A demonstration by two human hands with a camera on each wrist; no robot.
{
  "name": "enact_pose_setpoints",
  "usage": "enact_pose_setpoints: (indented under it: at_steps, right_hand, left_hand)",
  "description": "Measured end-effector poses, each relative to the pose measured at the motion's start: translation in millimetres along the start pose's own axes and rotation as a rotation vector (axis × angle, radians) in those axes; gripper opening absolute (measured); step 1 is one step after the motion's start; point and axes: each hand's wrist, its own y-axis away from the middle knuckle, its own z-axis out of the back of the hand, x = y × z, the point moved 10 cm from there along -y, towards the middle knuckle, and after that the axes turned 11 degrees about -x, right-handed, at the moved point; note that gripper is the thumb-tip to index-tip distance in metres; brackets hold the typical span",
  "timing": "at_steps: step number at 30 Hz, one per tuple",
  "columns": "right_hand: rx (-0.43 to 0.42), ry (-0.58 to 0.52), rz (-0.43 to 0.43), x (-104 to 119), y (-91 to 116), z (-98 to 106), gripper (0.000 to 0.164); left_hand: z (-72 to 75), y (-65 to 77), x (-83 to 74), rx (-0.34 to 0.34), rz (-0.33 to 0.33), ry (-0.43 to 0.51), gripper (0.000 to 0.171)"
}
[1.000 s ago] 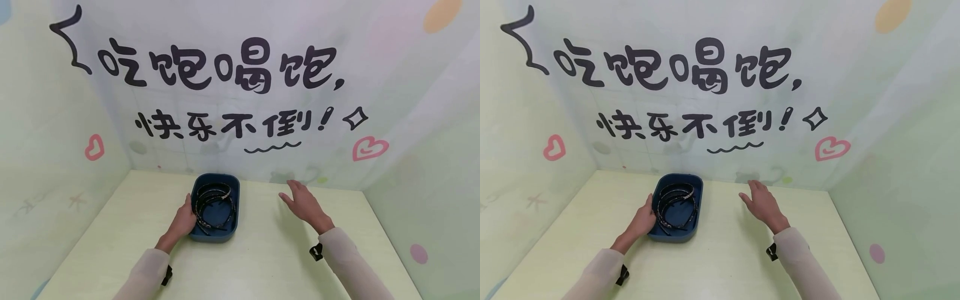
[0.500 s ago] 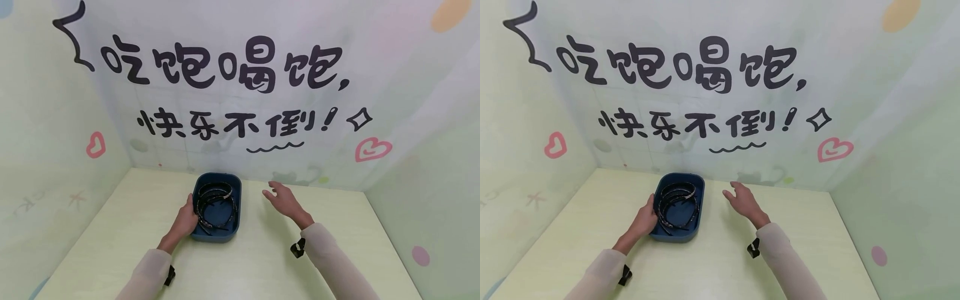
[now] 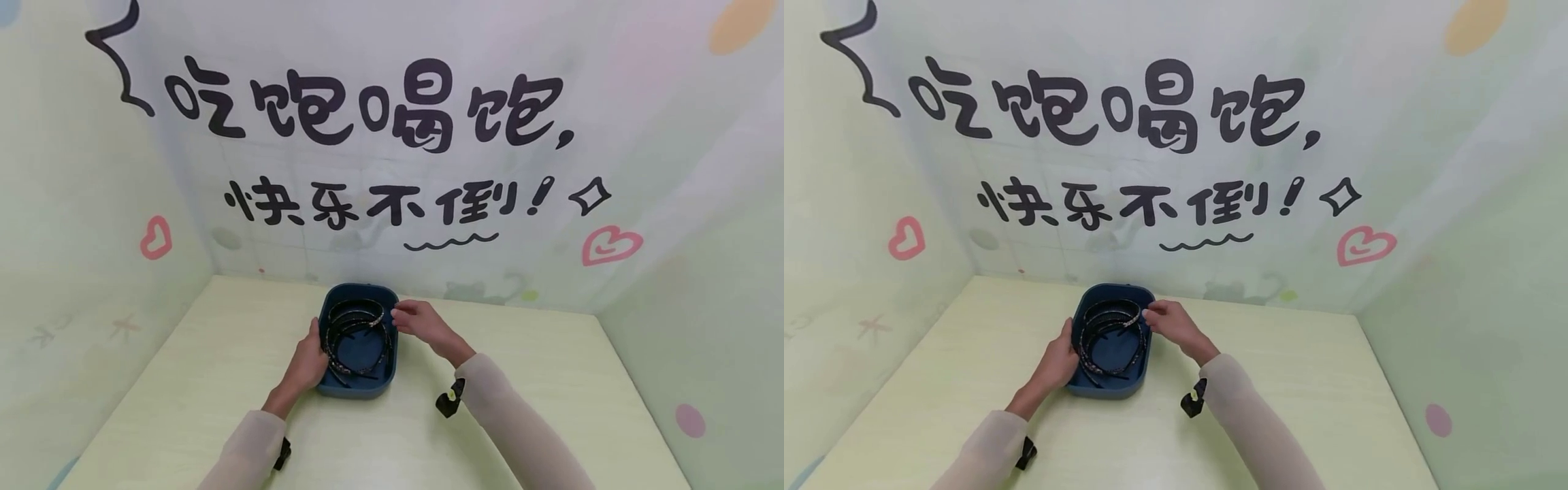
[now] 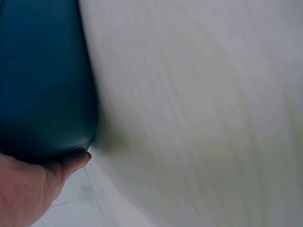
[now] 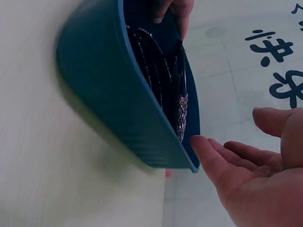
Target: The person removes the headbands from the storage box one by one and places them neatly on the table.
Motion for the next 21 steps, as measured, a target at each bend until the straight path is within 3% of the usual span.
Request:
enact_pose_setpoints:
  at_steps: [11, 21]
  right_hand:
    - [0.045, -0.072, -0.147, -9.1, -11.7, -34.1, 0.059]
    - [-0.016, -0.032, -0.203, -15.1, -12.2, -46.5, 0.065]
  left_hand:
    - [1.1, 3.1, 1.4, -0.004, 0.019, -0.008, 0.073]
    - [0.5, 3.6, -0.5, -0.021, 0.006, -0.01, 0.069]
